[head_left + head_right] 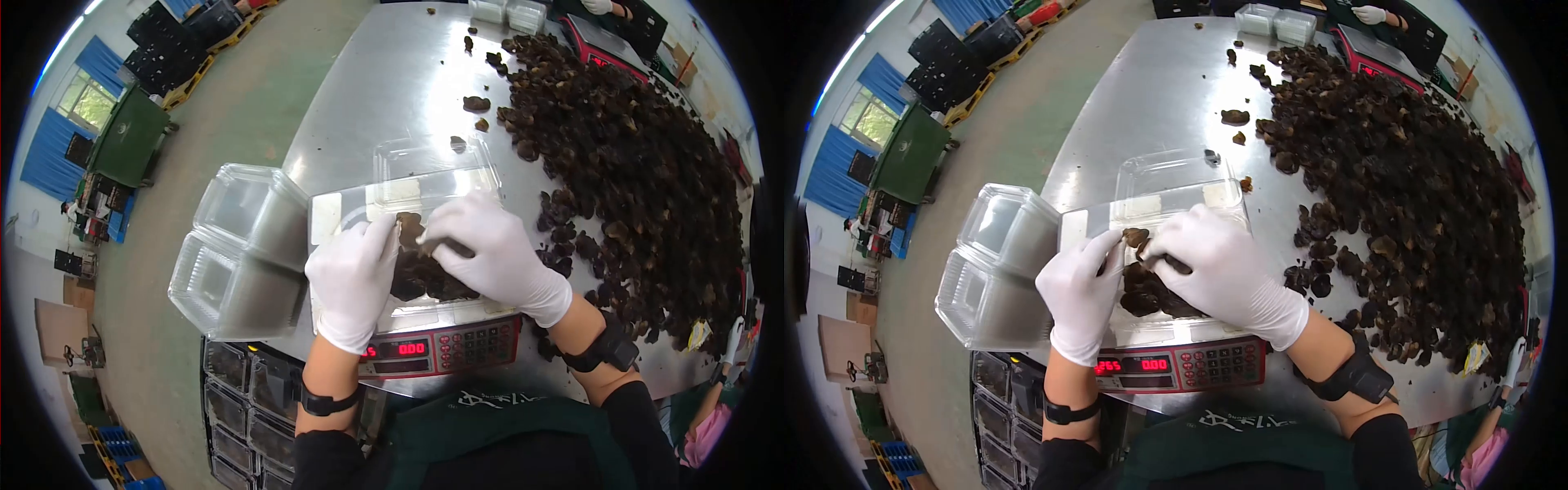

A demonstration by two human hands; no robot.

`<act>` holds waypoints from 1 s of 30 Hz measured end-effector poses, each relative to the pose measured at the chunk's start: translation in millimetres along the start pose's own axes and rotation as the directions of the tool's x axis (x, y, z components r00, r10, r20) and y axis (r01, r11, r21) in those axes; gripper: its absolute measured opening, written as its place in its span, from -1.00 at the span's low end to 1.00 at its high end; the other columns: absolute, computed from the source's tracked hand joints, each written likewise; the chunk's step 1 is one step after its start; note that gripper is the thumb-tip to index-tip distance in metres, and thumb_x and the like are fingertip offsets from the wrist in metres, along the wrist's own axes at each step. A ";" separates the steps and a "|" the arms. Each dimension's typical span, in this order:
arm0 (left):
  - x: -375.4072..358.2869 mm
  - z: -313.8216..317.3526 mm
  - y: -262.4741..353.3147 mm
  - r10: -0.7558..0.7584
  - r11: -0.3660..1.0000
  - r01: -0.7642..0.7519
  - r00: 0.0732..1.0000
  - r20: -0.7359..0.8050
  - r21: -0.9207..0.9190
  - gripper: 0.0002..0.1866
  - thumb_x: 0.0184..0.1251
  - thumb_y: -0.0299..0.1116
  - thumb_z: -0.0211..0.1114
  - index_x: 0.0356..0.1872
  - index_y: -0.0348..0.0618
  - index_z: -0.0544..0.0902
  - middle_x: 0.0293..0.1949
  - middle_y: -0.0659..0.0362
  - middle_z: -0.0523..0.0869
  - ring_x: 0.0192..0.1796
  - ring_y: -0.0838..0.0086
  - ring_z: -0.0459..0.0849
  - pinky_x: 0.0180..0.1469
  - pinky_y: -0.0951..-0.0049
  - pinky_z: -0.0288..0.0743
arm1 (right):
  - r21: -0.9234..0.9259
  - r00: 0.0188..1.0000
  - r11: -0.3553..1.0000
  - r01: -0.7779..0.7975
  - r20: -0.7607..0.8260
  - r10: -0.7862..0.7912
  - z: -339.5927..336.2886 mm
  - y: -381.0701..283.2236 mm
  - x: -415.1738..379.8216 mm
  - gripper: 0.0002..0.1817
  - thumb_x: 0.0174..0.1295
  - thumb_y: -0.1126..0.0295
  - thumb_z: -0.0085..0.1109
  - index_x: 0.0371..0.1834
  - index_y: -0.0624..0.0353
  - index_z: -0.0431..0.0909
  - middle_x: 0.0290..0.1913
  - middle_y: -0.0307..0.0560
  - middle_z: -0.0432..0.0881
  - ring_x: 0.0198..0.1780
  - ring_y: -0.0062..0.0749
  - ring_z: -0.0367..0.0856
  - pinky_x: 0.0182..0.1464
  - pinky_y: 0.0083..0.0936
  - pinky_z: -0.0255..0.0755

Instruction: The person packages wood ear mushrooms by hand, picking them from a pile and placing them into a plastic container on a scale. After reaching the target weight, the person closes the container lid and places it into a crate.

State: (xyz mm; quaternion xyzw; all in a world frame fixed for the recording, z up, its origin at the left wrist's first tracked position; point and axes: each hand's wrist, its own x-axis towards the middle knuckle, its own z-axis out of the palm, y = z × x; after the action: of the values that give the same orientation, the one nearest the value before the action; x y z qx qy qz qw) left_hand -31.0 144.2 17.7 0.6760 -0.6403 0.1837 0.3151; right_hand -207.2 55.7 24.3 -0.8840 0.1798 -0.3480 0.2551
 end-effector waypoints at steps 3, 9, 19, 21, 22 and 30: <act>-11.7 -12.5 -9.4 0.106 0.991 -0.095 0.988 -0.113 0.099 -0.76 0.11 -0.37 0.48 -0.16 0.08 0.73 -0.56 0.27 0.53 -0.60 0.38 0.49 -0.52 0.38 0.37 | -0.126 0.991 0.990 0.062 0.127 -0.046 11.9 2.9 1.7 -0.73 0.04 0.38 0.44 -0.18 0.16 0.66 -0.13 -0.04 0.68 -0.10 -0.19 0.61 0.02 -0.36 0.53; -14.1 -20.0 -3.0 0.149 0.989 -0.147 0.969 -0.195 0.023 -0.71 0.07 -0.45 0.50 -0.14 0.08 0.77 -0.58 0.25 0.53 -0.60 0.39 0.49 -0.51 0.39 0.37 | -0.051 0.999 0.999 -0.019 0.047 0.022 -5.8 -24.4 12.8 -0.59 0.08 0.30 0.44 0.01 0.16 0.63 -0.02 -0.02 0.66 0.06 -0.11 0.64 0.05 -0.31 0.56; 8.8 -13.3 20.5 -0.319 0.622 0.426 0.904 0.284 -0.657 -0.66 0.40 -0.57 0.15 0.17 -0.25 0.61 -0.07 0.06 0.65 -0.12 0.47 0.60 -0.02 0.48 0.48 | 0.136 0.992 0.989 -0.058 -0.106 0.073 -57.2 -9.8 -25.3 -0.78 0.28 0.55 0.17 -0.03 0.23 0.68 0.18 0.03 0.67 0.15 -0.18 0.64 0.26 -0.36 0.46; 6.7 -13.8 22.3 -0.149 0.682 0.367 0.917 0.371 -0.633 -0.60 0.40 -0.63 0.04 0.24 -0.27 0.54 0.00 0.00 0.66 0.01 0.32 0.65 0.13 0.39 0.49 | 0.098 0.971 0.986 -0.135 -0.184 0.151 -84.8 -8.6 -52.7 -0.81 0.28 0.56 0.16 -0.08 0.26 0.68 0.05 -0.01 0.70 0.06 -0.31 0.65 0.17 -0.44 0.48; 2.8 -13.9 21.3 -0.138 0.680 0.365 0.916 0.378 -0.636 -0.60 0.40 -0.63 0.04 0.24 -0.27 0.54 0.00 0.00 0.66 0.01 0.32 0.65 0.13 0.39 0.49 | 0.108 0.940 0.968 -0.226 -0.237 0.246 -100.1 -9.3 -74.5 -0.84 0.27 0.57 0.17 -0.13 0.28 0.69 -0.05 -0.05 0.72 -0.04 -0.40 0.67 0.08 -0.50 0.50; -6.1 -19.8 13.0 -0.194 0.793 0.300 0.949 0.248 -0.530 -0.63 0.37 -0.62 0.12 0.19 -0.29 0.58 0.10 -0.01 0.67 0.19 0.24 0.62 0.28 0.34 0.43 | -0.725 0.615 0.391 -0.568 -0.057 0.787 -248.2 -1.1 -426.7 -0.72 0.11 0.34 0.18 -0.56 0.40 0.56 -0.59 0.15 0.57 -0.57 -0.12 0.62 -0.47 -0.22 0.40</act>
State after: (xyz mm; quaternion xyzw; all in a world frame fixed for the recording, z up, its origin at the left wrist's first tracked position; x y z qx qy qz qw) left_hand -41.3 162.1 30.7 0.6452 -0.5974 -0.1175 0.4616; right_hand -678.3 187.2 -42.6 -0.7966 0.6017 0.0178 0.0559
